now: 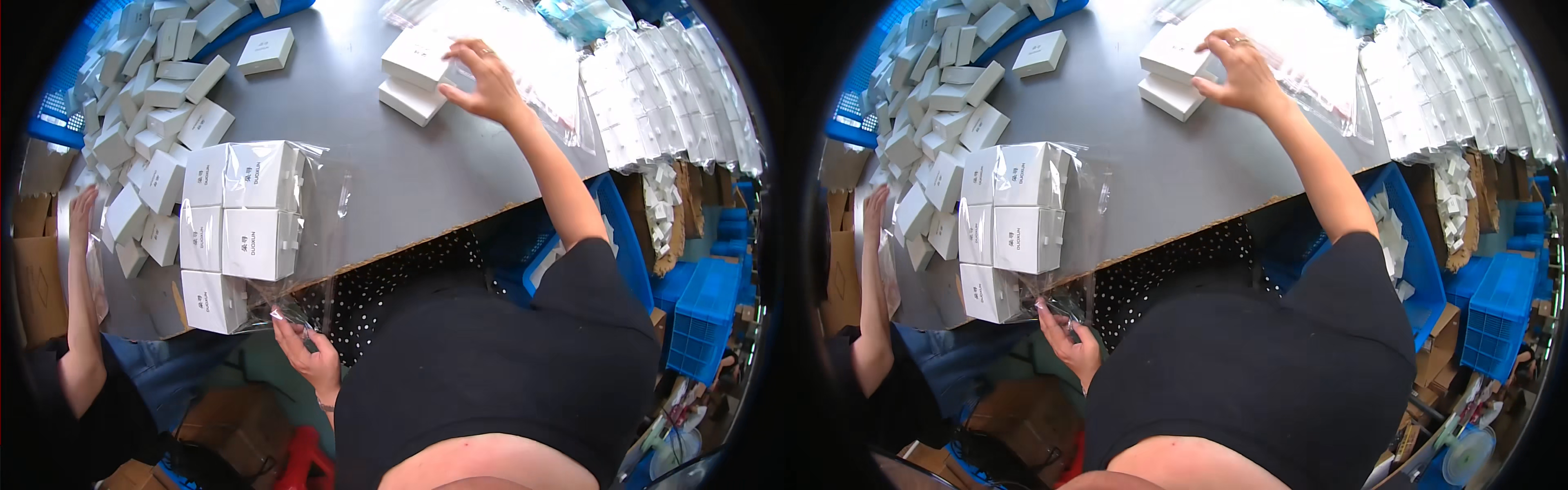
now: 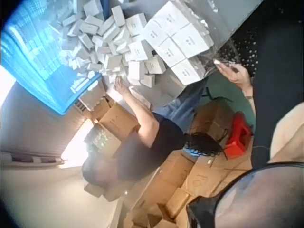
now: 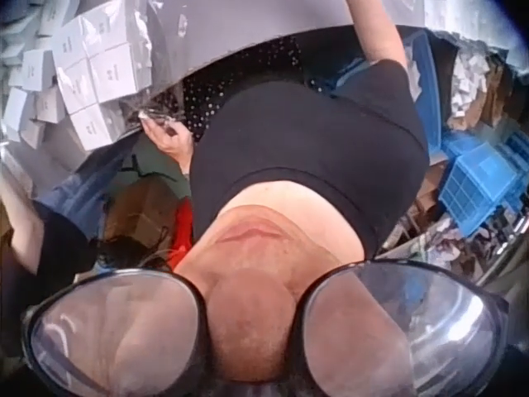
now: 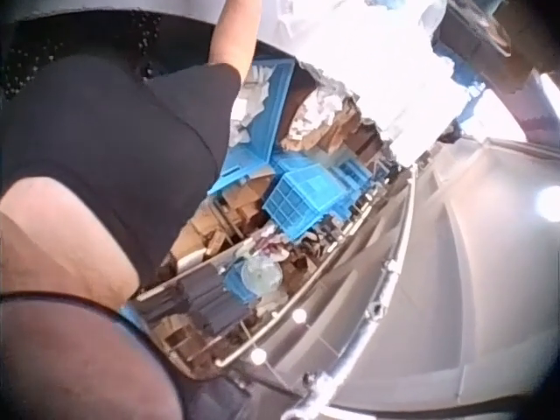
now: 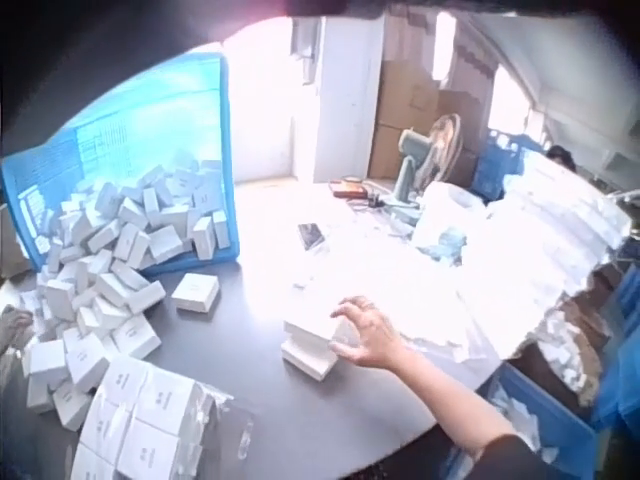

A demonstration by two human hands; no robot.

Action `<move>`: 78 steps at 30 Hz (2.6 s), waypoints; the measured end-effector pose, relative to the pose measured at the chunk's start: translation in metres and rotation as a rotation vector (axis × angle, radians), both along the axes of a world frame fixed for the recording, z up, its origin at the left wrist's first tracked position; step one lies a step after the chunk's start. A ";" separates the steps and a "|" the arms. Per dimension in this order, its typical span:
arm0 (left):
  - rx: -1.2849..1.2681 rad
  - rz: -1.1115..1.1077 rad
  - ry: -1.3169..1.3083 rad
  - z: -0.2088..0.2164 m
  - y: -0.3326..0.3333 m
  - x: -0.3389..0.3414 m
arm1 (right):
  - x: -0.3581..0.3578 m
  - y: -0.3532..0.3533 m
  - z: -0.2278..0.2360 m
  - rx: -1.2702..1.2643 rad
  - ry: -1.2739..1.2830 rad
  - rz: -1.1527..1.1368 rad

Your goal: Packaging small white boxes into plastic bags at a warehouse workbench.

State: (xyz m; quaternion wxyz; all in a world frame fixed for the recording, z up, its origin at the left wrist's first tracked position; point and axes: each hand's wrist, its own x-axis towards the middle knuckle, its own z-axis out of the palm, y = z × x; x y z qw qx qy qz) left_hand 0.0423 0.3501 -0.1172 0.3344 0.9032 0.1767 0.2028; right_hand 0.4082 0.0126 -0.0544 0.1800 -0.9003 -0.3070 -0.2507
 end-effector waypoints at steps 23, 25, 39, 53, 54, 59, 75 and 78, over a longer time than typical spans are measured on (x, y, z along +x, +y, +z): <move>0.034 0.089 0.013 0.005 -0.009 0.004 | -0.014 -0.029 -0.007 -0.350 0.427 0.283; 0.025 0.042 -0.049 0.012 -0.011 0.007 | -0.003 -0.022 0.005 -0.484 0.610 0.125; 0.080 0.214 0.012 0.040 -0.030 -0.001 | -0.004 0.027 0.013 0.222 0.392 0.473; -0.094 0.101 -0.165 0.047 -0.034 0.002 | -0.039 0.063 -0.021 -0.049 0.325 0.579; -0.091 0.087 -0.172 0.047 -0.033 0.001 | -0.041 0.066 -0.024 -0.020 0.361 0.583; -0.111 0.098 -0.197 0.051 -0.030 -0.007 | -0.043 0.058 -0.023 -0.028 0.245 0.477; 0.072 -0.091 -0.187 0.050 -0.025 0.002 | -0.169 0.199 -0.024 0.222 0.537 1.013; 0.226 -0.060 -0.175 0.049 -0.030 0.014 | -0.169 0.200 -0.018 0.240 0.478 0.926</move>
